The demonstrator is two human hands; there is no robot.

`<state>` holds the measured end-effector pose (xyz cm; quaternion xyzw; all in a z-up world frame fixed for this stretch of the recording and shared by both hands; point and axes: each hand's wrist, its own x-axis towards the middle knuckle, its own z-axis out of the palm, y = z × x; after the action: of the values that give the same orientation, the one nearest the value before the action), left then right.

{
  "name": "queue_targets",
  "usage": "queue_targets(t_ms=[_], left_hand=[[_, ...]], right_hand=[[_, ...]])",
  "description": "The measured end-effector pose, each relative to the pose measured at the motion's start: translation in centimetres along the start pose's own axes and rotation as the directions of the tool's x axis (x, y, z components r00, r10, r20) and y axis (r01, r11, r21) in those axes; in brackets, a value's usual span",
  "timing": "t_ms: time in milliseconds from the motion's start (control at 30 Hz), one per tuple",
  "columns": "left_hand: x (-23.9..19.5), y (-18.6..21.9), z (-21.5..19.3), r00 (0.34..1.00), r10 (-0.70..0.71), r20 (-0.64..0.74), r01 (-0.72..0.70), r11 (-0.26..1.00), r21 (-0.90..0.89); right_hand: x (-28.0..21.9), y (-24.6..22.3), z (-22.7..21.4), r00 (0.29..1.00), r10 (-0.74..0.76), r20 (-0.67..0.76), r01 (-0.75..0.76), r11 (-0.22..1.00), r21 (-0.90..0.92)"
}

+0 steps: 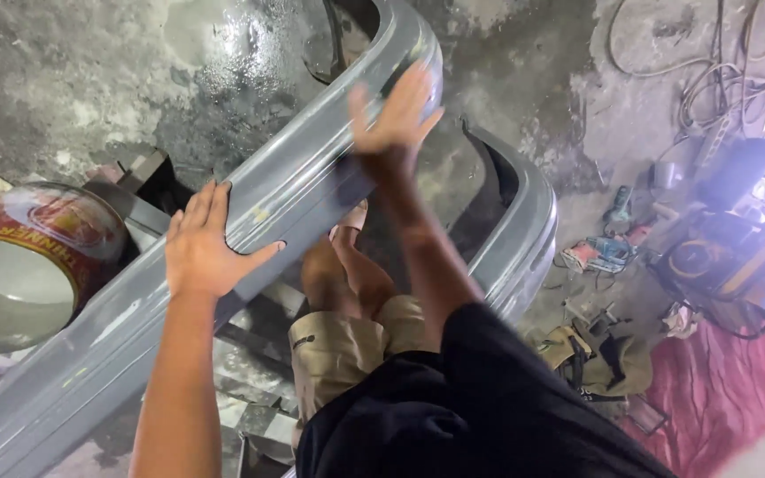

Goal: The person sands a grey car bumper with a sanding block, moving along its length and around its curves. The person repeatedly dips the sanding block into a bucket of water and continues sanding different sections of the bumper.

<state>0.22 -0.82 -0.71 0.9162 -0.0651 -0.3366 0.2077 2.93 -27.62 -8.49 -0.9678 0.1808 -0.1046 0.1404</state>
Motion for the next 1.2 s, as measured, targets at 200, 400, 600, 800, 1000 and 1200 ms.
queue_targets(t_ms=[200,400,600,800,1000,1200], left_hand=[[0.0,-0.5,0.5,0.999,-0.03,0.045,0.03,0.999,-0.012],[0.0,-0.4,0.6,0.999,0.021,-0.035,-0.021,1.0,-0.006],[0.0,0.2,-0.3,0.999,-0.016,0.038,0.017,0.999,-0.032],[0.3,-0.1,0.1,0.999,-0.023,-0.029,0.023,1.0,0.005],[0.0,-0.5,0.2,0.998,0.028,0.054,-0.034,0.993,0.113],[0.0,-0.3,0.4,0.998,0.057,0.02,-0.058,0.996,0.073]], right_hand=[[-3.2,-6.0,-4.7,0.971,-0.239,0.023,0.235,0.926,-0.295],[0.3,0.3,1.2,0.985,-0.114,-0.129,0.07,0.951,-0.301],[0.0,1.5,2.9,0.917,-0.134,-0.375,0.028,0.961,-0.275],[-5.7,-4.1,-2.8,0.96,0.02,0.281,0.019,0.991,-0.136],[5.1,3.5,0.5,0.873,0.346,0.343,-0.398,0.913,0.092],[-9.1,-5.4,-4.9,0.981,-0.186,0.052,0.179,0.977,0.114]])
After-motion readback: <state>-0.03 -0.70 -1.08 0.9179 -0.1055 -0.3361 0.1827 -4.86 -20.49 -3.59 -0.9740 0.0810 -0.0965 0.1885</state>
